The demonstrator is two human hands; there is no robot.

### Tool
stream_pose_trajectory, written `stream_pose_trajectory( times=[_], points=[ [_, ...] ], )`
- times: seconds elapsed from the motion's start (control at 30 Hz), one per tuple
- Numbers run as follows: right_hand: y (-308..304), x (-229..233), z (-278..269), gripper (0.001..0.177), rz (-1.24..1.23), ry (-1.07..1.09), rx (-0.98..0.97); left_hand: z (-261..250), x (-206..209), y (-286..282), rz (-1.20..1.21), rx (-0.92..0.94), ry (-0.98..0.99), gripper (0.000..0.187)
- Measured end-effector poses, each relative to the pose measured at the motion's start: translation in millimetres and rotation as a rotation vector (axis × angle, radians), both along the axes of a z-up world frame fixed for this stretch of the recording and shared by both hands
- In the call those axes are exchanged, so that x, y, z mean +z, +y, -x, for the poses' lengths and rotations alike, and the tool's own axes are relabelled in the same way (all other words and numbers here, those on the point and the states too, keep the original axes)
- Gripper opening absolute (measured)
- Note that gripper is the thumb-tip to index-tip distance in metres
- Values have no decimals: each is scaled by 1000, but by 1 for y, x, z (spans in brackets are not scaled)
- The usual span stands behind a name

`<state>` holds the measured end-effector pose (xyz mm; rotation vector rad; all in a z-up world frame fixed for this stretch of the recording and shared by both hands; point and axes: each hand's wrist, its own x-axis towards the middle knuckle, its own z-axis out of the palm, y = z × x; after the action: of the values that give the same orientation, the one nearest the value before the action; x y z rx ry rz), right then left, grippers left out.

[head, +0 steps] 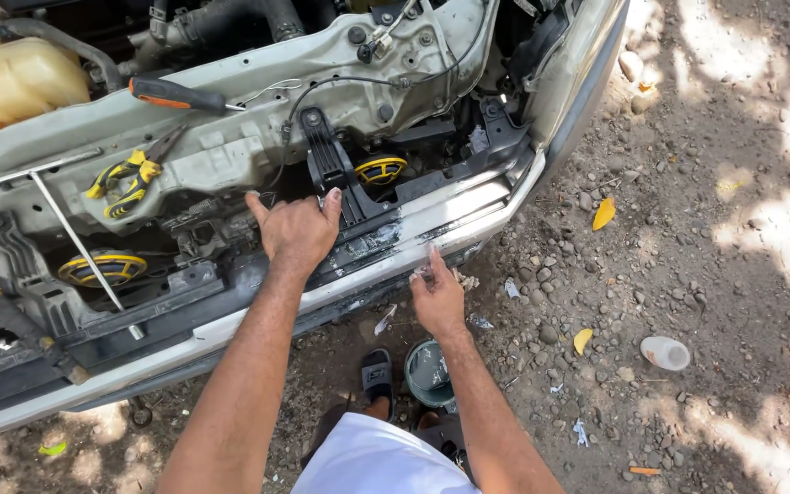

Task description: The person applies a white paste-like substance to the front bumper area of a car with an open hood. They use their fingers to spread and smooth the material over the surface, occasionally dipping their hand into a bucket to retrieve more paste. Finally, they use a white cloth to wipe and clean the applied area.

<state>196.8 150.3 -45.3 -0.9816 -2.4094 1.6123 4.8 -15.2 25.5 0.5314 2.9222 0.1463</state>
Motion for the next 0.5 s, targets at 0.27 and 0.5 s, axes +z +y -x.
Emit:
stream_pose_trajectory(
  times=[0.27,0.5],
  points=[
    [-2,-23,0,68,-157,14,64,-1,2,-1,-21,-4,-9,77],
    [-17,-16,4,71,-307,11,128,-3,4,-2,-57,-7,17,75]
  ],
)
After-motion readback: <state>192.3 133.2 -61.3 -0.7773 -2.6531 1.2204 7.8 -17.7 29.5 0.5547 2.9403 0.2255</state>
